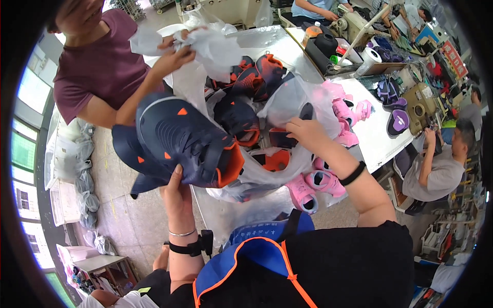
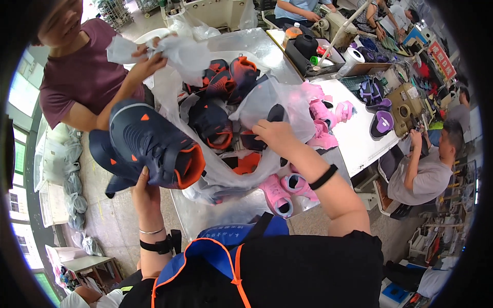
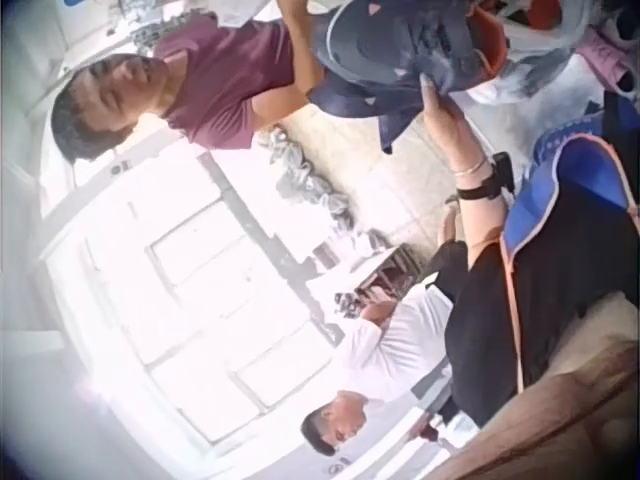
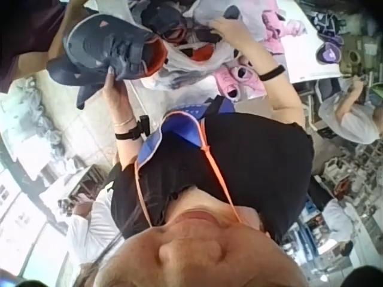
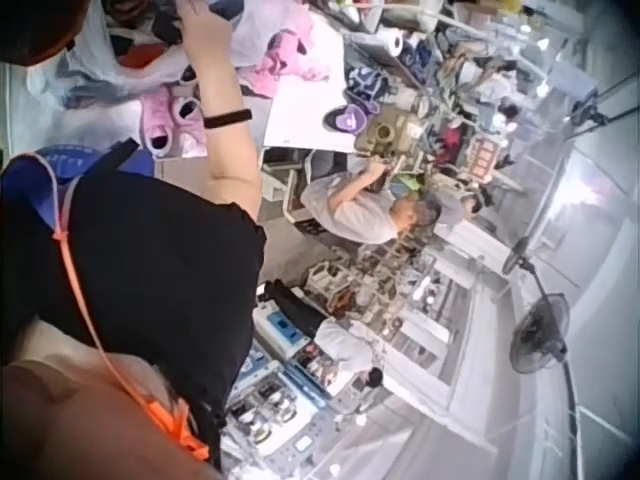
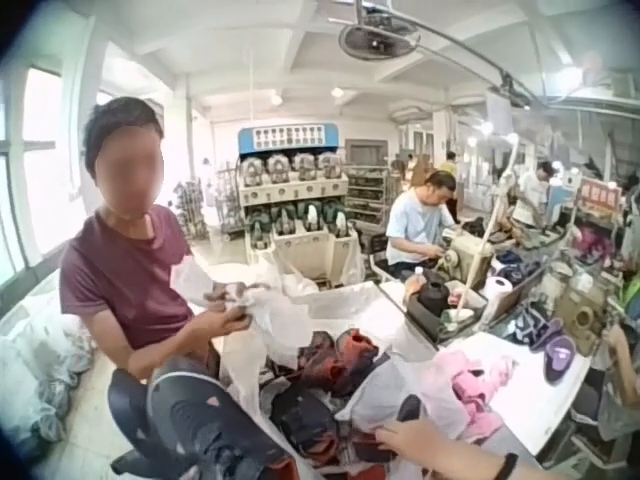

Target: Operating a shoe lasting machine to shape the upper of sports shoes.

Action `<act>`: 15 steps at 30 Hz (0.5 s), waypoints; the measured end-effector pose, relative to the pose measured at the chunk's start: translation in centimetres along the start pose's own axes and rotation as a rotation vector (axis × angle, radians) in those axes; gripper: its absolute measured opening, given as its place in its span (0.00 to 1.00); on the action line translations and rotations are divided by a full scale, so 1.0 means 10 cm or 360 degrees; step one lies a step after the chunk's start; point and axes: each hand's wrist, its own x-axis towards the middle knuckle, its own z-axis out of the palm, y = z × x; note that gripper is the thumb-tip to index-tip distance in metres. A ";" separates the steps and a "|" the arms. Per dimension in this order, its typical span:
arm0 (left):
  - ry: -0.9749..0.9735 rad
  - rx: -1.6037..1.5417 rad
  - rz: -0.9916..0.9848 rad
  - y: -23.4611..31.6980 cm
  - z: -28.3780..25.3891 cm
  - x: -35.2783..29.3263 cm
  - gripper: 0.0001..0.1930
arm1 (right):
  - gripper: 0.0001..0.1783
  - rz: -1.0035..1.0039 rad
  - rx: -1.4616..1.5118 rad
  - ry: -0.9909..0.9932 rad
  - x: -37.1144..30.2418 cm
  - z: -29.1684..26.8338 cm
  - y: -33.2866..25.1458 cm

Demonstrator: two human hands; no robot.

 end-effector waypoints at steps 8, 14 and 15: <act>-0.0312 0.0565 0.0442 0.29 0.45 -0.02 0.25 | 0.12 -0.0629 0.0016 -0.0066 0.44 -1.36 -1.37; -0.0572 0.0904 0.0348 -0.09 0.29 0.09 0.24 | 0.15 -0.0627 0.0061 0.0633 0.68 -0.67 -1.36; -0.0540 0.0909 0.0304 -0.17 0.20 0.12 0.24 | 0.15 -0.0637 0.0067 0.0634 0.66 -0.51 -1.36</act>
